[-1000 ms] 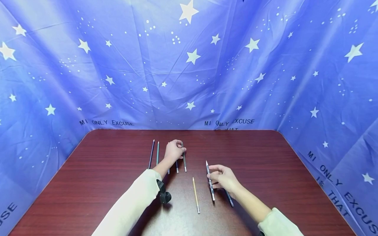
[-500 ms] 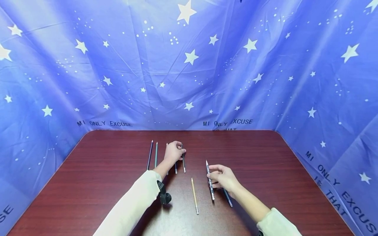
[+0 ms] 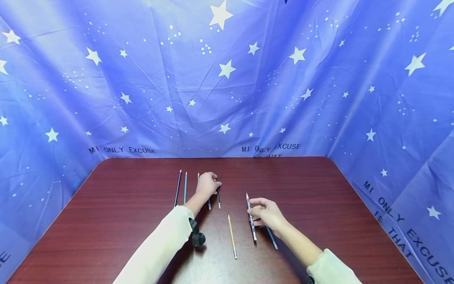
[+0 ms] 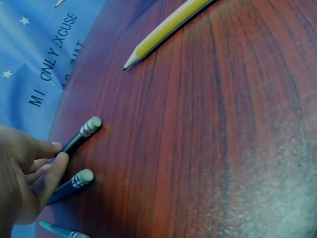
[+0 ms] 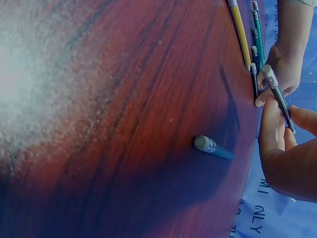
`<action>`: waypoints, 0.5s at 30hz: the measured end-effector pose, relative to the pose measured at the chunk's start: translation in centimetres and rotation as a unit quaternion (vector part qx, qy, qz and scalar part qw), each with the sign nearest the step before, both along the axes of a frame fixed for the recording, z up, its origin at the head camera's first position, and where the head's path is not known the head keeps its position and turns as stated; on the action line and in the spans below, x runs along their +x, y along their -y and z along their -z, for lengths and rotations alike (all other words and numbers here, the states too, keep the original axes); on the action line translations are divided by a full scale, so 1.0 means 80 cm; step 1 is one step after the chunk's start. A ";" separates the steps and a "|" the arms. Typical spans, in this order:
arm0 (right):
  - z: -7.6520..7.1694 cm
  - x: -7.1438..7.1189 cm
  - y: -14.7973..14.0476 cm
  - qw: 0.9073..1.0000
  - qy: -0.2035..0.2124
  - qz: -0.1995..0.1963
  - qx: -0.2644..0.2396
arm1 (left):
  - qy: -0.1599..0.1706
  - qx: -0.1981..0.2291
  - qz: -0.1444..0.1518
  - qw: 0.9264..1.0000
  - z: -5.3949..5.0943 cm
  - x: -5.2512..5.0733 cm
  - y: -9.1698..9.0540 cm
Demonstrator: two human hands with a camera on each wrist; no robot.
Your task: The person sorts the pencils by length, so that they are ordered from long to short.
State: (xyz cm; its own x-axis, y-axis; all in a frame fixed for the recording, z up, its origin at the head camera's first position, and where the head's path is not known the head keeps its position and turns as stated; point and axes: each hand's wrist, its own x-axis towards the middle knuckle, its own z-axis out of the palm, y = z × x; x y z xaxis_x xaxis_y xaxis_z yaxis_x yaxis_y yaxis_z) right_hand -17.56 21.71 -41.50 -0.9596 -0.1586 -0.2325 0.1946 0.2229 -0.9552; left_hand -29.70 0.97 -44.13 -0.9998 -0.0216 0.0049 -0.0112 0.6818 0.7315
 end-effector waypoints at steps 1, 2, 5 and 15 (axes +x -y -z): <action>0.000 -0.001 0.000 1.000 0.000 0.003 0.001 | -0.003 -0.013 0.001 1.000 -0.001 0.000 0.000; -0.001 -0.001 0.000 1.000 0.001 0.005 0.002 | -0.005 -0.025 0.003 1.000 -0.002 0.000 0.000; -0.002 -0.004 0.000 1.000 0.002 0.012 0.008 | -0.002 -0.047 0.012 0.999 -0.005 0.000 0.001; -0.004 -0.015 -0.003 1.000 -0.005 0.014 0.010 | 0.050 -0.041 0.038 0.997 -0.013 -0.001 0.007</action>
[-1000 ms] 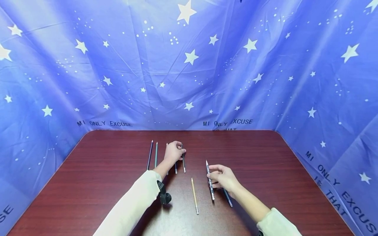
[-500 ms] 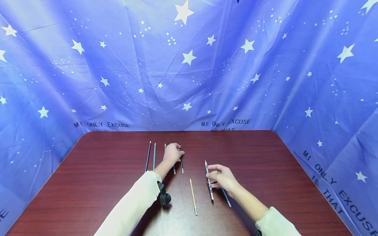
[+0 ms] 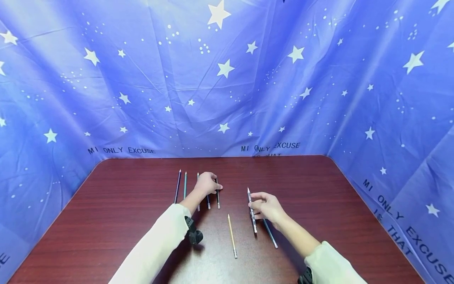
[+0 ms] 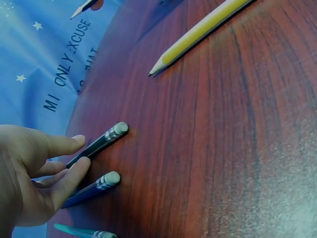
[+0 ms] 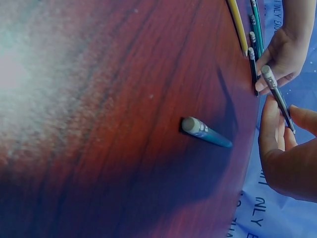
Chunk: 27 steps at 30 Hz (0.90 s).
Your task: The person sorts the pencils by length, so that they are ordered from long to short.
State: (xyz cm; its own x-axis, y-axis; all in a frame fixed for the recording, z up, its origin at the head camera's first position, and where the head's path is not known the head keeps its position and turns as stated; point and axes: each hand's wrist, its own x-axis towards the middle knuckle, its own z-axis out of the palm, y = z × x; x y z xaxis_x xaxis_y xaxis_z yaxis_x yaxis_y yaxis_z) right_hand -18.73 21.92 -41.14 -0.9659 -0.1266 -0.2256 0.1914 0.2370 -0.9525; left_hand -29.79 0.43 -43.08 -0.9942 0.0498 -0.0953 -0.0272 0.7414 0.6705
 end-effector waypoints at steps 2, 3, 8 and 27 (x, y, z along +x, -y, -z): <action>-0.001 -0.003 0.000 1.000 0.000 0.003 -0.002 | 0.012 0.006 0.003 1.000 -0.002 0.000 0.001; -0.002 -0.004 0.000 1.000 -0.001 0.004 -0.001 | 0.019 0.012 0.004 1.000 -0.003 0.000 0.001; -0.006 -0.015 0.004 1.000 -0.005 0.014 -0.004 | 0.053 0.055 0.007 0.997 -0.002 -0.002 0.005; -0.007 -0.058 0.031 0.999 -0.011 0.044 -0.013 | 0.002 -0.013 0.024 1.000 -0.001 0.003 0.004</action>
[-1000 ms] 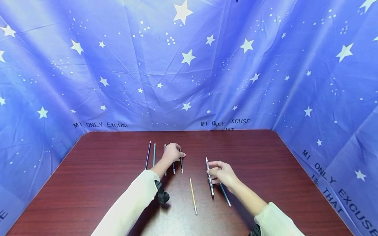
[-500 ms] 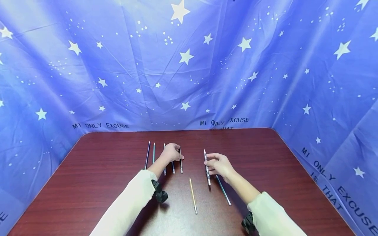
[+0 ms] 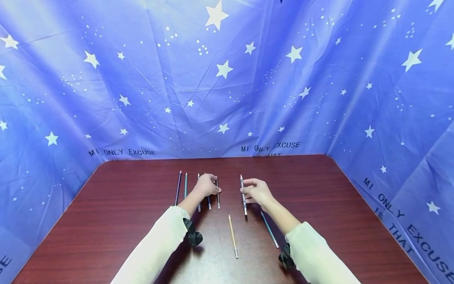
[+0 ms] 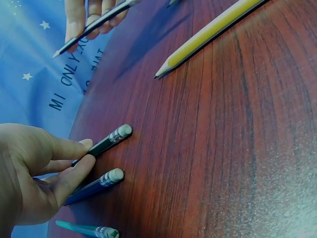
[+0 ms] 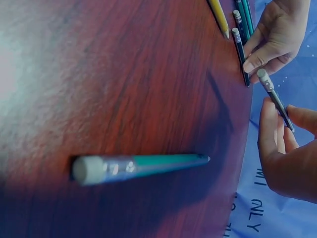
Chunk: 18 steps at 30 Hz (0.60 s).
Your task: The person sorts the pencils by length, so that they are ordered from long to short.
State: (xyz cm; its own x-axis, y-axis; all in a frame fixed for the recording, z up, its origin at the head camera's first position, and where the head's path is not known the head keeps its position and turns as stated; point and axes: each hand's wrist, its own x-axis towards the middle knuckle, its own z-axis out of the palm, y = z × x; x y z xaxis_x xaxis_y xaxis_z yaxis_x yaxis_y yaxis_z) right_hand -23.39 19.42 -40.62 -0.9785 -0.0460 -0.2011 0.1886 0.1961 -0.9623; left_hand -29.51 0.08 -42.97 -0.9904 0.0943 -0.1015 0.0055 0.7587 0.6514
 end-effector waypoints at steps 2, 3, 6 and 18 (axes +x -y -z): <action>0.002 -0.004 0.002 1.000 0.002 0.003 0.003 | -0.003 -0.011 0.000 1.000 0.000 0.000 -0.001; 0.003 -0.006 0.003 1.000 0.003 0.005 0.004 | -0.003 -0.014 -0.001 1.000 0.000 0.000 -0.001; 0.007 -0.012 0.006 1.000 0.006 0.010 0.004 | -0.003 -0.022 -0.004 1.000 -0.001 0.000 -0.003; 0.018 -0.029 0.027 1.000 0.012 0.015 0.004 | -0.004 0.000 -0.025 1.000 -0.003 0.005 -0.007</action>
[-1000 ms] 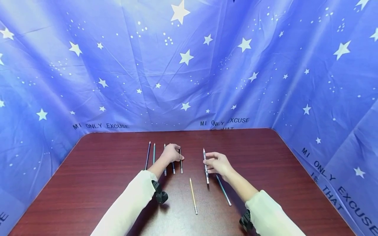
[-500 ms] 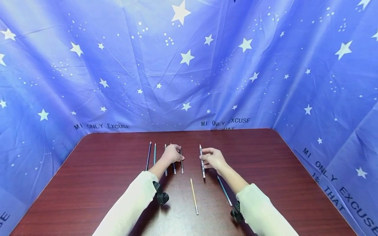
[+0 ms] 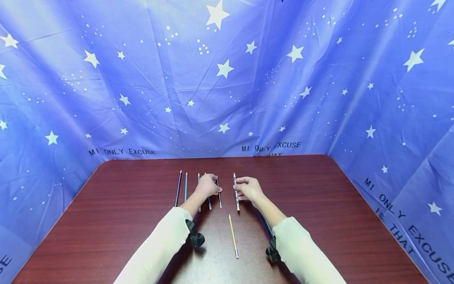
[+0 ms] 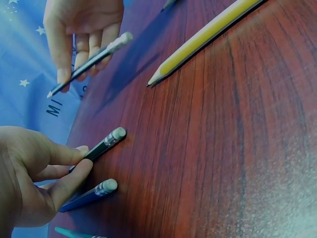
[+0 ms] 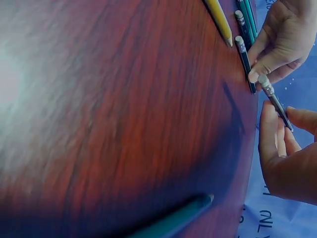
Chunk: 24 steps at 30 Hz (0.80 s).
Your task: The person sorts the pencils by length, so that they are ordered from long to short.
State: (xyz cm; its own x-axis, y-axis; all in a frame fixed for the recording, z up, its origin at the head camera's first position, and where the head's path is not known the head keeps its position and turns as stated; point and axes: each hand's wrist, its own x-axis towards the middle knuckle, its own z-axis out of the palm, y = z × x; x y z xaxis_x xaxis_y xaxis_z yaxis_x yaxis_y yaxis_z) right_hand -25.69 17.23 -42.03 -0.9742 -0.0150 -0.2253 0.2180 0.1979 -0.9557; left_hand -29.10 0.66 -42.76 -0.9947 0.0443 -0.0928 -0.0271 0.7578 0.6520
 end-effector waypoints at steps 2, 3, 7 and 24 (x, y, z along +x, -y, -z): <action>0.003 -0.004 0.004 1.000 0.001 0.001 0.002 | -0.001 0.000 -0.003 1.000 0.000 0.000 -0.001; 0.004 -0.006 0.006 1.000 0.001 0.003 0.002 | 0.000 0.000 -0.004 1.000 0.000 -0.001 -0.001; 0.009 -0.013 0.012 1.000 0.005 0.008 0.002 | 0.005 0.004 -0.010 1.000 0.002 -0.001 -0.002; 0.020 -0.028 0.028 1.000 0.010 0.025 0.011 | -0.005 0.012 -0.005 1.000 0.006 -0.001 -0.002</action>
State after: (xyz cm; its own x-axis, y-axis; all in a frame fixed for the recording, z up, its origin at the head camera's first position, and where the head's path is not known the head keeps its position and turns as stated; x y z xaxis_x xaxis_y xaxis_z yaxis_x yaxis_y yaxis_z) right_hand -27.96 15.01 -43.66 -0.9687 0.0398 -0.2452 0.2481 0.2075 -0.9463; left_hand -29.20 0.78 -43.25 -0.9960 0.0360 -0.0818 -0.0282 0.7420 0.6699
